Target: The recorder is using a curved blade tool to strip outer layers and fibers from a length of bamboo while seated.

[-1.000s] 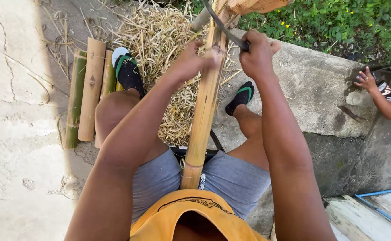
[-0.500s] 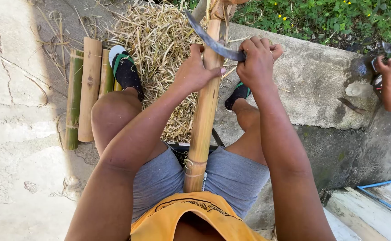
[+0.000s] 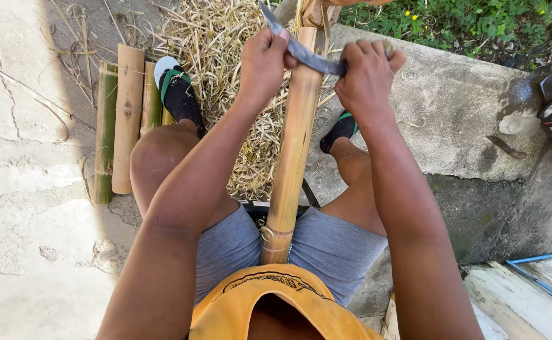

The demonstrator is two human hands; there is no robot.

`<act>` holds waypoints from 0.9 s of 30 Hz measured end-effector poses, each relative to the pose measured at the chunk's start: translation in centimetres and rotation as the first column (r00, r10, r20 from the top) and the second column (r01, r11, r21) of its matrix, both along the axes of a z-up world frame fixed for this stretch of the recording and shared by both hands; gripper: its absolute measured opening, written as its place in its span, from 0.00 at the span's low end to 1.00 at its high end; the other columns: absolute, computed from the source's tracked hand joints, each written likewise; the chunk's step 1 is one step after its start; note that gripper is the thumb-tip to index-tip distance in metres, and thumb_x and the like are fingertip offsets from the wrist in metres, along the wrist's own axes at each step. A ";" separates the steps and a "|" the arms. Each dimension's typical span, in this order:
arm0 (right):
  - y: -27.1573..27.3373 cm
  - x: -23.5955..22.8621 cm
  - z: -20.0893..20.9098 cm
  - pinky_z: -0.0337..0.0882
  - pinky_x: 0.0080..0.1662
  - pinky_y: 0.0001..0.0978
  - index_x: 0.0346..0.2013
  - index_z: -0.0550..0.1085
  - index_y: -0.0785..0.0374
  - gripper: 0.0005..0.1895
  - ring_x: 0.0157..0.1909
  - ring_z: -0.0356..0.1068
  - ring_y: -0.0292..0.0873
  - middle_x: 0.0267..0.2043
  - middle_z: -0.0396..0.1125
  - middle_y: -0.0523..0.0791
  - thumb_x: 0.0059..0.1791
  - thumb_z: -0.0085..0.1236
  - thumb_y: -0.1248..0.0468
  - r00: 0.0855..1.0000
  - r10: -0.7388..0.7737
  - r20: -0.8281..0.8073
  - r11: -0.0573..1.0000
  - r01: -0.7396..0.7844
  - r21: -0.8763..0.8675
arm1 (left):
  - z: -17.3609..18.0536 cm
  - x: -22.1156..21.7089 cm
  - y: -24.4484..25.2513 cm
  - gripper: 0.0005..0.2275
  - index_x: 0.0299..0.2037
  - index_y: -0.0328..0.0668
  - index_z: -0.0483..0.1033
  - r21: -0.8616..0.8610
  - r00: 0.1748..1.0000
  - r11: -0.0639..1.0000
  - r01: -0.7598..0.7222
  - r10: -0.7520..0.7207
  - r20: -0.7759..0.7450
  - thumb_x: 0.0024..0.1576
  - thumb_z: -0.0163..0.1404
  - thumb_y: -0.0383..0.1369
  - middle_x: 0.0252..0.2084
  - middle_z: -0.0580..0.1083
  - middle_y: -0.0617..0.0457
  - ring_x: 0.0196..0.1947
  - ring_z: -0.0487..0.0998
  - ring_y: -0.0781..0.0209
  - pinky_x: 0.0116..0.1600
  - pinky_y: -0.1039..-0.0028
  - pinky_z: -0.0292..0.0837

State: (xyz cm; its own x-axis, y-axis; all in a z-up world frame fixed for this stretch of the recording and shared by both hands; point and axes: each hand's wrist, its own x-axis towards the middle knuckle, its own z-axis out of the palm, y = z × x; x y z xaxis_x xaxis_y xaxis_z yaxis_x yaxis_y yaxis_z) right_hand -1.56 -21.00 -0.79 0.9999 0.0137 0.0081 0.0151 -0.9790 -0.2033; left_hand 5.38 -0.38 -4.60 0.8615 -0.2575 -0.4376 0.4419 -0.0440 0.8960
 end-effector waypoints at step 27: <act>-1.0 1.0 2.6 0.51 0.54 0.46 0.34 0.73 0.60 0.07 0.48 0.65 0.51 0.38 0.68 0.45 0.47 0.54 0.74 0.998 0.064 -0.015 0.995 -0.065 -0.080 | -1.6 1.6 0.4 0.12 0.32 0.36 0.79 -0.107 0.973 0.994 0.006 -0.031 -0.229 0.63 0.46 0.32 0.24 0.78 0.52 0.20 0.77 0.67 0.30 0.75 0.75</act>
